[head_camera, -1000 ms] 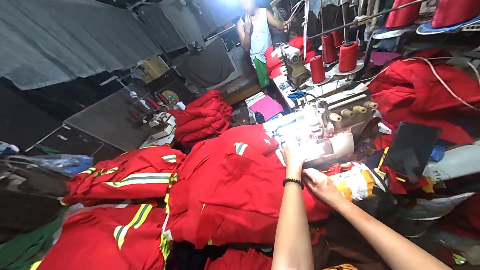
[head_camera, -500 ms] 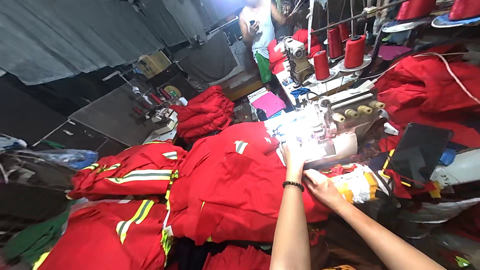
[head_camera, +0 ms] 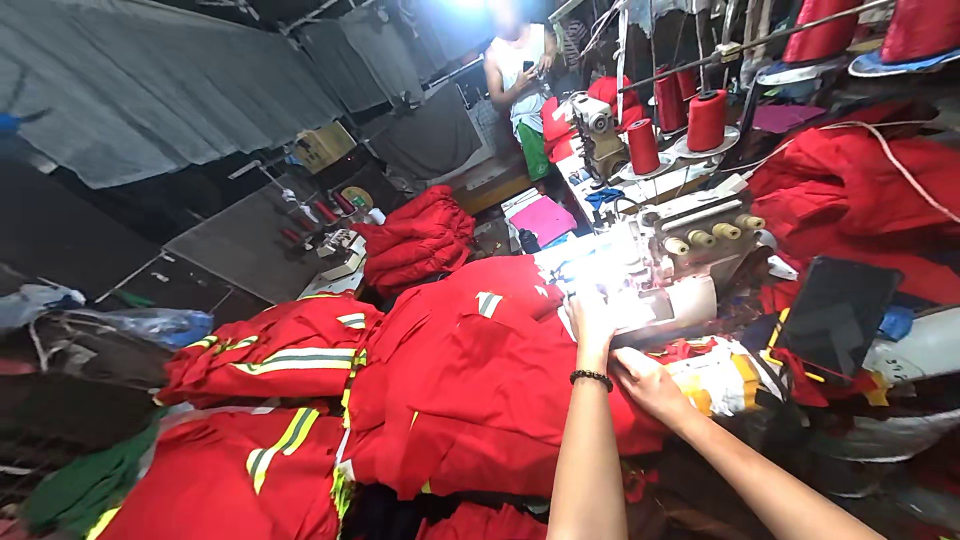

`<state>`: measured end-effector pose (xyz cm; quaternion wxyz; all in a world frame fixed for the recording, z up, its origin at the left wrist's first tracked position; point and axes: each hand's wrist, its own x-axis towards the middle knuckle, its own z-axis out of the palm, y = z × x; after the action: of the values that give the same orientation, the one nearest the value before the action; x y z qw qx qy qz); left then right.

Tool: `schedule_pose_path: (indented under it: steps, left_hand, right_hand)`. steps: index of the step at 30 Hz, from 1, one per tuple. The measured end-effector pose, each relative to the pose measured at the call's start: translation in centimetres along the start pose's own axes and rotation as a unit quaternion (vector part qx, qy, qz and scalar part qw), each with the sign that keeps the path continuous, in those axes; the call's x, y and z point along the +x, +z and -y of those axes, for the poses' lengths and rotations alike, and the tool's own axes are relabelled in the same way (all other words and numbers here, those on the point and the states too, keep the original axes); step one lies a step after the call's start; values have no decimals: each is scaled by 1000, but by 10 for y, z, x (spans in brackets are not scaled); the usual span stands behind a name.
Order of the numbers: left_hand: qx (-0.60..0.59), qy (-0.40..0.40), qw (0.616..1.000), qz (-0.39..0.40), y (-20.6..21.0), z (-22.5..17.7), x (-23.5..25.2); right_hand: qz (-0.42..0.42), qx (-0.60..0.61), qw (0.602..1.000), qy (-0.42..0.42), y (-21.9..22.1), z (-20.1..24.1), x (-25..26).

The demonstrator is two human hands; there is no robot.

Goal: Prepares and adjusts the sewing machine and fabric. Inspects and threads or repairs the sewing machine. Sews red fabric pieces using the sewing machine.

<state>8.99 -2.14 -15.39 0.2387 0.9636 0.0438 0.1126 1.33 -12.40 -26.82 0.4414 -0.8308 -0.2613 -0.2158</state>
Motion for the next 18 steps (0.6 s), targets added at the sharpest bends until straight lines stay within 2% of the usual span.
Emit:
schedule_pose_path:
  steps: [11, 18]
  left_hand:
    - [15, -4, 999, 30, -1, -1, -1]
    - [-10, 16, 1000, 1, 1, 0, -3]
  right_hand:
    - [29, 1, 1000, 1, -7, 0, 0]
    - [6, -47, 999, -6, -2, -1, -4]
